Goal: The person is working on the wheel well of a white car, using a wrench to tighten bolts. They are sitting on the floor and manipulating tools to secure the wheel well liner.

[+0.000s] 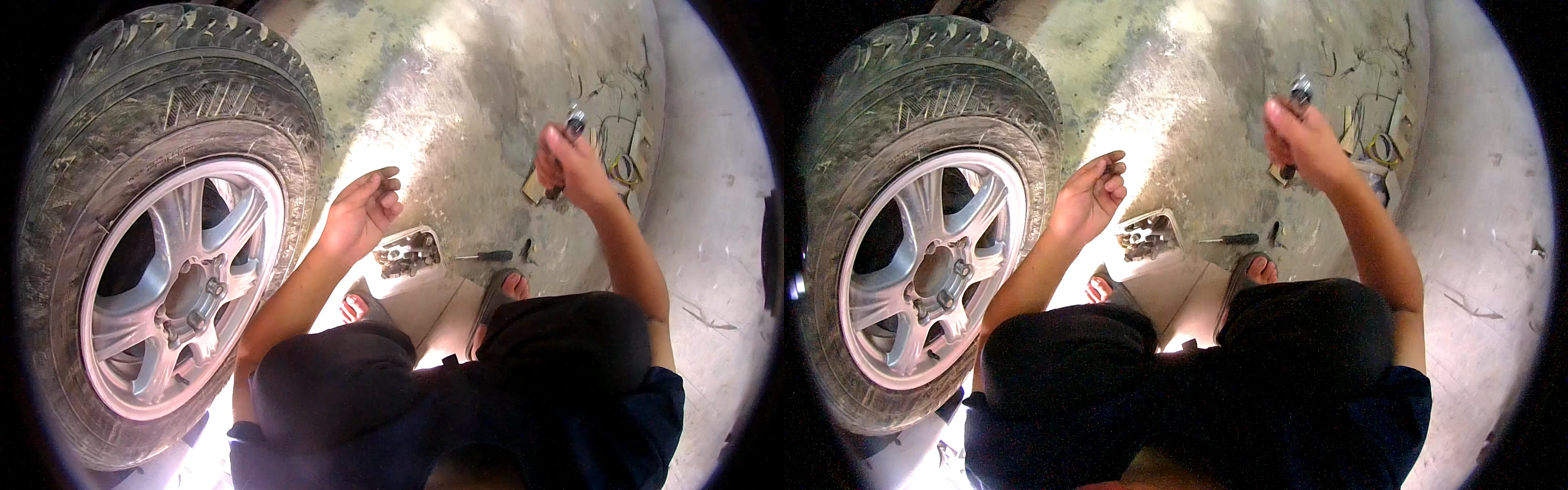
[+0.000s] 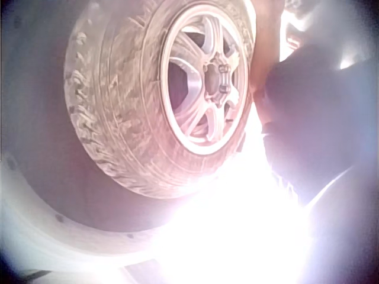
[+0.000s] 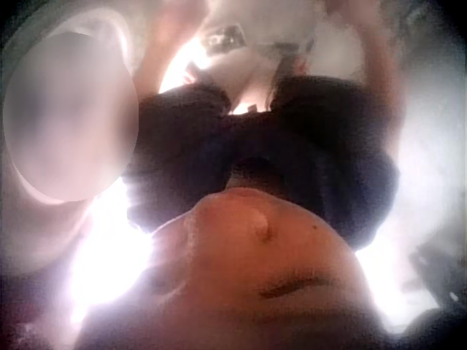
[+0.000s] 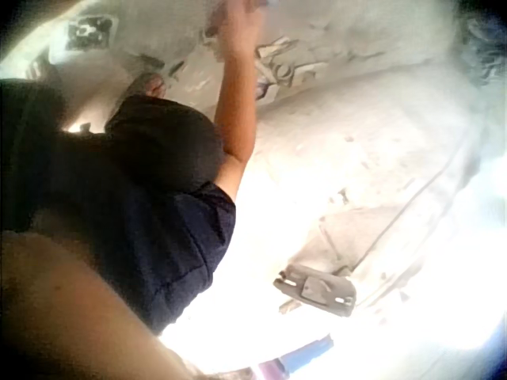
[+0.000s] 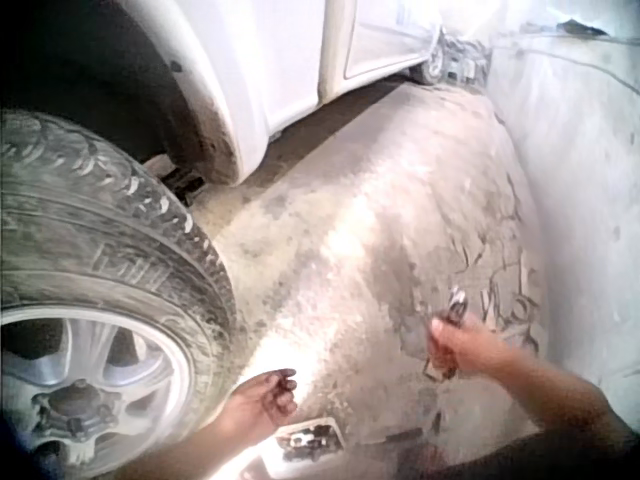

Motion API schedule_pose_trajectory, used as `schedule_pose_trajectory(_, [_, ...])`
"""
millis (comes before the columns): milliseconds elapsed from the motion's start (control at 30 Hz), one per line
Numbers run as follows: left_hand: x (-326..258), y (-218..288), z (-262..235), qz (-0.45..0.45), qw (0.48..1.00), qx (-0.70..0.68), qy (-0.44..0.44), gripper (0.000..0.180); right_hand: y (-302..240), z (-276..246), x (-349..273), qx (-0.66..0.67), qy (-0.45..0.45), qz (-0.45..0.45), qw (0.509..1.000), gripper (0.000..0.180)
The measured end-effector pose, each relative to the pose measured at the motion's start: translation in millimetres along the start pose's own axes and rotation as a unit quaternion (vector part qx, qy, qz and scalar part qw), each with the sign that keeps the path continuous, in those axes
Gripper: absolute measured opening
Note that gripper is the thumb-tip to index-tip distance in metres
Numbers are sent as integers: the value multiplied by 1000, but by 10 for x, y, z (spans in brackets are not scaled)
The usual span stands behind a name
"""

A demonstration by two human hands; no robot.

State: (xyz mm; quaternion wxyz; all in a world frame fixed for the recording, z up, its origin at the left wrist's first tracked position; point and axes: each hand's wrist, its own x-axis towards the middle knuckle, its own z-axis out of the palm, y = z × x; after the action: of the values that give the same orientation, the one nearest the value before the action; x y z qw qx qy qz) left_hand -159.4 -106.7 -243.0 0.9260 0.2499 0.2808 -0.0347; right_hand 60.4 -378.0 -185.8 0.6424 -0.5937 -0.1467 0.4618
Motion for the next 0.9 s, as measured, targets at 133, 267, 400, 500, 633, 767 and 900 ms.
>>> schedule_pose_trajectory(133, [56,32,47,-21,995,-62,-71,29,224,314,-83,-171,-20,-86,981,29])
schedule_pose_trajectory(267, [-15,64,351,-54,982,-132,-120,22,60,702,-22,-484,-161,-214,833,36])
schedule_pose_trajectory(400, [-81,24,554,-68,974,-168,-132,22,84,938,-7,-613,-198,-287,709,47])
schedule_pose_trajectory(500, [-133,-1,591,-69,974,-154,-150,24,16,1050,-7,-633,-189,-272,700,47])
schedule_pose_trajectory(633, [-156,-8,592,-48,976,-122,-174,27,60,1070,20,-648,-155,-297,685,49])
schedule_pose_trajectory(767, [-186,35,668,-23,979,-128,-159,29,31,1066,25,-661,-119,-308,674,50])
schedule_pose_trajectory(900, [-169,71,670,5,981,-89,-174,32,-60,1090,19,-672,-127,-302,664,50])
